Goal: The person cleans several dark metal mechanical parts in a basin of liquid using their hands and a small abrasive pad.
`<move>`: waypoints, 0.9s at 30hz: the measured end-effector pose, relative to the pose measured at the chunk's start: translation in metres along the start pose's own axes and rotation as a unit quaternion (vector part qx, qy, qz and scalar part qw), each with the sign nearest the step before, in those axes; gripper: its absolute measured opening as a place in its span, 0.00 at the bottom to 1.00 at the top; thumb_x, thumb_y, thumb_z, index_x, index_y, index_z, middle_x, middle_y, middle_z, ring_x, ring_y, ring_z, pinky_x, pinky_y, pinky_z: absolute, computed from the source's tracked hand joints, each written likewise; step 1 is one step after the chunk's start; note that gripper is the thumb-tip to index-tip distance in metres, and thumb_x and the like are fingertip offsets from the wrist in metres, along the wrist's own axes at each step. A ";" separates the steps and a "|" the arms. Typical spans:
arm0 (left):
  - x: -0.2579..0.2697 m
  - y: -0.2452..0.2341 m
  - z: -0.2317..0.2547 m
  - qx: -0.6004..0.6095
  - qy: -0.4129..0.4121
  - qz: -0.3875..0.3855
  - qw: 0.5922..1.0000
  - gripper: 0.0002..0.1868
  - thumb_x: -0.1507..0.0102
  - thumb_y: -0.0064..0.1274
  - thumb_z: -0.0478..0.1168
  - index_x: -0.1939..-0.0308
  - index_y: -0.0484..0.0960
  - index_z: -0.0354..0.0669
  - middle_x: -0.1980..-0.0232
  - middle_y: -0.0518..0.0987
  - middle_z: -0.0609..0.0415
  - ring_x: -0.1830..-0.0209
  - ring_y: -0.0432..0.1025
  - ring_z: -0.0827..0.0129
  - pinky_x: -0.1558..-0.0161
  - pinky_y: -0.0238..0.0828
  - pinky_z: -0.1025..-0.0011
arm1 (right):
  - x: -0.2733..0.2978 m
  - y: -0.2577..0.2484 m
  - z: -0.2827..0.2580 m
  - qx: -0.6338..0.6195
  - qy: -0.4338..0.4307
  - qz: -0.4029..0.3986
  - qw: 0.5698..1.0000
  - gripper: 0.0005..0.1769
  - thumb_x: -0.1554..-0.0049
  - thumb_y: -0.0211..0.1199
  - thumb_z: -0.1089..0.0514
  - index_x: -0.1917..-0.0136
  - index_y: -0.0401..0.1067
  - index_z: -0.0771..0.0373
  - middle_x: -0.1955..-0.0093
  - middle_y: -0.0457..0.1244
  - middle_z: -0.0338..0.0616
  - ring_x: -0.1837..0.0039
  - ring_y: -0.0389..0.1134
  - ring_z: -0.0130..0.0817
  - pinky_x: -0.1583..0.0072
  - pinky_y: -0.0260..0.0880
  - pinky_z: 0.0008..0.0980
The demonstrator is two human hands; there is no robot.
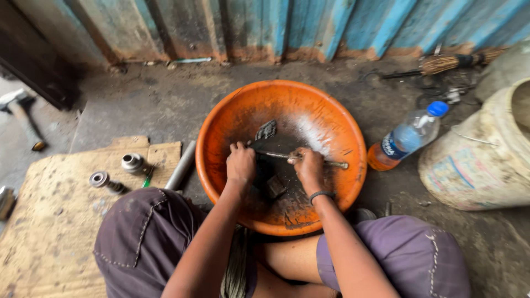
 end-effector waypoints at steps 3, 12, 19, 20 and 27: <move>-0.002 0.019 -0.009 -0.019 -0.012 -0.042 0.999 0.08 0.41 0.50 0.35 0.65 0.86 0.40 0.47 0.76 0.38 0.44 0.71 0.44 0.55 0.79 0.58 | 0.008 0.006 0.010 0.022 -0.070 0.025 0.997 0.09 0.50 0.73 0.64 0.56 0.78 0.67 0.60 0.69 0.60 0.57 0.72 0.51 0.54 0.71 0.44; 0.010 -0.013 -0.023 0.009 -0.015 -0.002 1.000 0.13 0.36 0.43 0.35 0.56 0.84 0.41 0.52 0.79 0.40 0.48 0.72 0.43 0.55 0.77 0.54 | 0.016 0.021 0.012 -0.038 -0.060 -0.003 0.997 0.11 0.56 0.74 0.64 0.59 0.76 0.65 0.61 0.71 0.52 0.58 0.73 0.42 0.52 0.71 0.39; 0.009 -0.013 -0.014 -0.020 0.017 0.016 1.000 0.15 0.31 0.43 0.38 0.64 0.86 0.39 0.57 0.82 0.42 0.54 0.77 0.48 0.57 0.79 0.56 | 0.025 0.012 0.007 -0.019 -0.012 -0.024 0.999 0.09 0.51 0.73 0.64 0.57 0.76 0.65 0.61 0.71 0.53 0.58 0.72 0.44 0.51 0.70 0.40; 0.008 -0.012 -0.013 -0.025 0.028 0.017 0.999 0.15 0.31 0.44 0.38 0.65 0.86 0.40 0.58 0.82 0.42 0.56 0.78 0.48 0.57 0.78 0.56 | 0.027 0.014 0.007 -0.025 0.007 -0.029 0.999 0.07 0.49 0.71 0.64 0.56 0.77 0.65 0.61 0.70 0.55 0.58 0.72 0.45 0.51 0.70 0.40; -0.003 -0.013 -0.021 0.056 -0.032 0.043 0.997 0.10 0.38 0.50 0.36 0.69 0.86 0.40 0.61 0.83 0.42 0.58 0.77 0.46 0.57 0.76 0.52 | 0.022 0.010 0.003 -0.015 0.038 -0.043 0.998 0.10 0.49 0.71 0.59 0.52 0.78 0.61 0.59 0.71 0.51 0.56 0.73 0.45 0.48 0.70 0.41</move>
Point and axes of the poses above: each hand's wrist, its own x-axis away from the middle knuckle, its own y-axis out of the palm, z = x × y, the point moved 4 cm from there along -x, towards the middle knuckle
